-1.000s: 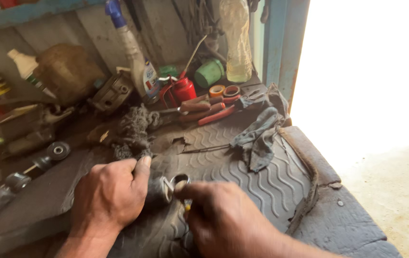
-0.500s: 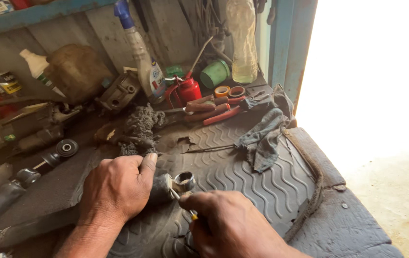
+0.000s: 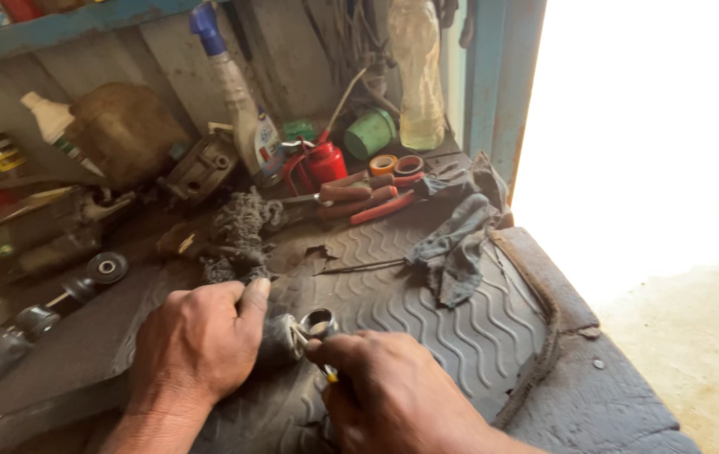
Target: The person uses a screwdriver to pry a small metal clip or component from the end of a black shock absorber tube on a workbench.
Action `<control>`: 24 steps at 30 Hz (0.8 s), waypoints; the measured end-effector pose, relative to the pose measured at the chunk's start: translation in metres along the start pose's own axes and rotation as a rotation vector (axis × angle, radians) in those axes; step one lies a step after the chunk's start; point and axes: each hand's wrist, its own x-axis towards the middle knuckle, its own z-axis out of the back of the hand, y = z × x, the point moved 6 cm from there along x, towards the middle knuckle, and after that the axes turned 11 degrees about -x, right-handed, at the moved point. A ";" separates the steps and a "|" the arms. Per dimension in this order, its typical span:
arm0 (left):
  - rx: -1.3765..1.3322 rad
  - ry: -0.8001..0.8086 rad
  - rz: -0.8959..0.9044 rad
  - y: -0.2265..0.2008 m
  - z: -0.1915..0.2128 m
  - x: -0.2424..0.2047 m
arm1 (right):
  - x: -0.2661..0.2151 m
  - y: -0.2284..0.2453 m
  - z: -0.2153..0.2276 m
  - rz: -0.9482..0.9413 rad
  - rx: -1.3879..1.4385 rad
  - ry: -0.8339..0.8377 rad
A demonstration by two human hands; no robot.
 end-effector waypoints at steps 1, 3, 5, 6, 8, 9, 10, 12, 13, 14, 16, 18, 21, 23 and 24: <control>-0.011 0.002 0.026 0.004 0.002 -0.003 | -0.003 0.003 0.002 0.013 0.017 -0.022; 0.000 0.026 0.029 0.006 0.000 -0.003 | -0.001 0.004 -0.001 -0.036 0.040 0.011; 0.010 0.035 0.018 0.006 -0.001 -0.005 | 0.002 -0.006 -0.005 -0.168 0.047 0.117; 0.015 0.030 0.008 0.006 0.000 -0.007 | 0.000 -0.003 -0.004 -0.136 0.054 0.091; 0.002 0.014 -0.013 0.000 0.000 -0.002 | 0.000 0.000 -0.002 -0.060 0.054 0.022; -0.006 0.011 0.000 0.002 0.001 -0.002 | -0.001 0.001 -0.004 -0.047 0.062 0.024; -0.015 0.007 0.013 0.005 0.002 -0.003 | -0.003 0.000 -0.004 -0.034 0.071 0.026; -0.013 0.078 0.094 0.014 -0.001 0.003 | -0.004 -0.002 -0.009 -0.056 0.074 0.072; -0.014 0.119 0.126 0.016 -0.006 0.005 | -0.004 -0.005 -0.010 -0.099 0.063 0.107; -0.011 0.071 0.063 0.014 -0.004 0.007 | -0.005 -0.008 -0.011 -0.141 0.053 0.142; -0.009 -0.020 -0.069 0.006 -0.002 0.007 | -0.002 -0.003 -0.010 -0.159 0.057 0.119; -0.007 0.006 -0.028 0.008 -0.004 0.002 | 0.003 0.004 -0.003 -0.151 0.057 0.089; -0.075 -0.061 -0.177 0.004 0.002 -0.019 | 0.007 0.013 0.006 -0.178 0.067 0.101; -0.102 -0.111 -0.298 0.000 0.004 -0.026 | 0.005 0.011 0.005 -0.283 0.093 0.174; -0.093 -0.124 -0.330 0.001 0.004 -0.028 | 0.004 0.010 0.008 -0.270 0.079 0.163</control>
